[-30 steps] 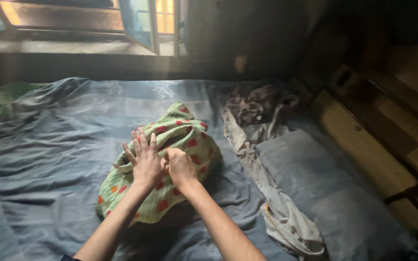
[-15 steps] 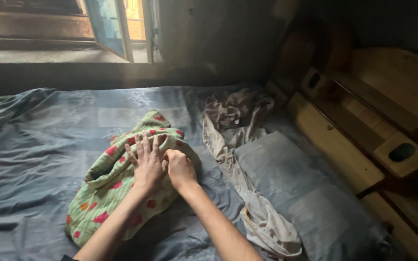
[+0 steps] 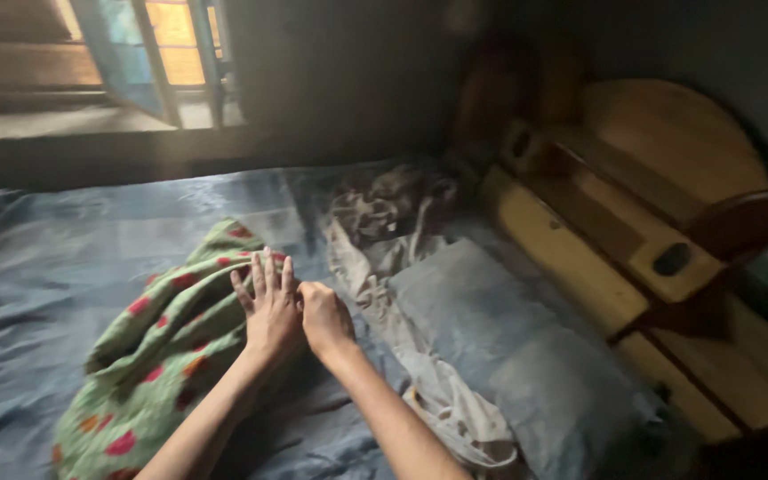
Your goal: The person wipes the wooden headboard of a bed with a white cloth. They move along the curved top and side panels, rubbing the surface repeatedly. The camera remains in a first-person view focused on the hands and headboard throughout.
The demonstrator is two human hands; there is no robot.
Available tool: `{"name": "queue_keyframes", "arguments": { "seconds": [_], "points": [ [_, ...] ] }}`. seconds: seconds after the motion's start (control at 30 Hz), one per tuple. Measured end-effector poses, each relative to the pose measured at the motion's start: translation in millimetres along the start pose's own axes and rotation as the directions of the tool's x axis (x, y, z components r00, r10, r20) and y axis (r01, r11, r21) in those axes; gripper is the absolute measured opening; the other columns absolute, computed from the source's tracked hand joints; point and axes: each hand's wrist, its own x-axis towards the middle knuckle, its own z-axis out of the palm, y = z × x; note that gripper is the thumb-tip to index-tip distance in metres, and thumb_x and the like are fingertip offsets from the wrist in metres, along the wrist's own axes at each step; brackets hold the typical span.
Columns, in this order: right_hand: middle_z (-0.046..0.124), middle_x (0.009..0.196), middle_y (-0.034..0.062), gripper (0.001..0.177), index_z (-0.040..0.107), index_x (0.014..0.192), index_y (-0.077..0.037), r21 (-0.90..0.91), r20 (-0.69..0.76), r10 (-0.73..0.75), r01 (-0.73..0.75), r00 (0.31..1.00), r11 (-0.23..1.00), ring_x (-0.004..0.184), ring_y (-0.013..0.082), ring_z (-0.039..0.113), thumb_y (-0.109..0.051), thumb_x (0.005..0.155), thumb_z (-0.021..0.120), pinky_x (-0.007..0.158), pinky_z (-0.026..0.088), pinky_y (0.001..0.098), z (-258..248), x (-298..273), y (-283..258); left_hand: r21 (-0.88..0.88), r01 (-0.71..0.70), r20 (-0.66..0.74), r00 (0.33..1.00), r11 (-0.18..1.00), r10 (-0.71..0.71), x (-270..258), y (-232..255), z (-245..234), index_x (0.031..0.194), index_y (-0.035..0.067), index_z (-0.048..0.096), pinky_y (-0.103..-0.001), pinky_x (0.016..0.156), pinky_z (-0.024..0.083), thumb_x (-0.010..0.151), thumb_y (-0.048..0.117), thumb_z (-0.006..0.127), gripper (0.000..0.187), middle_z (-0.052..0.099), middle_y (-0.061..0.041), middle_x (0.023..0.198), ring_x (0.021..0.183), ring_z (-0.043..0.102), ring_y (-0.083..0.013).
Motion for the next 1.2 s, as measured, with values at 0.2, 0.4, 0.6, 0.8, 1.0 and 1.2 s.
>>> {"name": "queue_keyframes", "arguments": {
  "seconds": [0.2, 0.4, 0.6, 0.8, 1.0, 1.2],
  "points": [
    [0.071, 0.105, 0.0203, 0.014, 0.068, 0.098, -0.001, -0.067, -0.009, 0.063, -0.064, 0.998, 0.996, 0.095, 0.0428, 0.068, -0.005, 0.094, 0.055, 0.079, 0.055, 0.0502, -23.5, -7.0, 33.6, 0.018, -0.064, -0.029, 0.997, 0.998, 0.065, 4.5, 42.8, 11.1, 0.156, 0.007, 0.039, -0.068, 0.121, -0.002, 0.092, 0.036, 0.053, 0.071, 0.024, -0.026, 0.168, 0.158, 0.014, -0.0417],
    [0.071, 0.103, 0.0216, 0.017, 0.07, 0.099, -0.002, -0.071, -0.042, 0.079, -0.082, 0.996, 0.994, 0.095, 0.0421, 0.069, -0.005, 0.094, 0.054, 0.08, 0.055, 0.0496, -48.8, -8.4, 54.6, 0.025, -0.118, -0.046, 0.992, 0.993, 0.119, 8.9, 76.3, 19.3, 0.155, 0.006, 0.041, -0.069, 0.121, -0.001, 0.094, 0.035, 0.05, 0.068, 0.026, -0.026, 0.166, 0.157, 0.017, -0.0404],
    [0.072, 0.104, 0.0212, 0.017, 0.069, 0.098, -0.002, -0.039, -0.026, 0.098, -0.099, 0.995, 0.994, 0.097, 0.0411, 0.069, -0.006, 0.095, 0.053, 0.081, 0.055, 0.0491, -55.6, -5.6, 59.5, 0.024, -0.124, -0.056, 0.991, 0.992, 0.125, 13.4, 84.4, 23.0, 0.155, 0.006, 0.041, -0.07, 0.12, -0.001, 0.094, 0.034, 0.05, 0.067, 0.028, -0.026, 0.166, 0.157, 0.017, -0.0408],
    [0.071, 0.105, 0.0211, 0.015, 0.068, 0.097, -0.001, -0.088, -0.051, 0.091, -0.095, 0.995, 0.992, 0.097, 0.0424, 0.068, -0.004, 0.094, 0.053, 0.081, 0.055, 0.0498, -50.9, -1.5, 64.4, -0.009, -0.141, -0.066, 0.988, 0.99, 0.14, 17.5, 80.0, 24.8, 0.155, 0.005, 0.041, -0.07, 0.12, -0.002, 0.095, 0.034, 0.05, 0.067, 0.028, -0.027, 0.165, 0.157, 0.017, -0.0407],
    [0.071, 0.103, 0.0217, 0.016, 0.069, 0.097, -0.001, -0.094, -0.07, 0.087, -0.094, 0.994, 0.991, 0.097, 0.0421, 0.069, -0.004, 0.092, 0.055, 0.081, 0.055, 0.0496, -61.1, -2.1, 73.0, -0.08, -0.143, -0.039, 0.989, 0.987, 0.14, 21.0, 94.7, 25.1, 0.156, 0.005, 0.038, -0.069, 0.12, -0.003, 0.093, 0.032, 0.052, 0.07, 0.026, -0.025, 0.166, 0.157, 0.015, -0.04],
    [0.071, 0.106, 0.0201, 0.018, 0.071, 0.102, -0.004, -0.056, -0.091, 0.157, -0.162, 0.983, 0.985, 0.097, 0.0415, 0.069, -0.005, 0.092, 0.055, 0.081, 0.055, 0.0493, -72.9, -6.4, 78.0, -0.051, -0.167, 0.027, 0.985, 0.985, 0.168, 22.9, 108.7, 25.7, 0.158, 0.007, 0.036, -0.068, 0.12, -0.005, 0.09, 0.036, 0.054, 0.076, 0.023, -0.024, 0.168, 0.158, 0.011, -0.0401]
  ]
}}
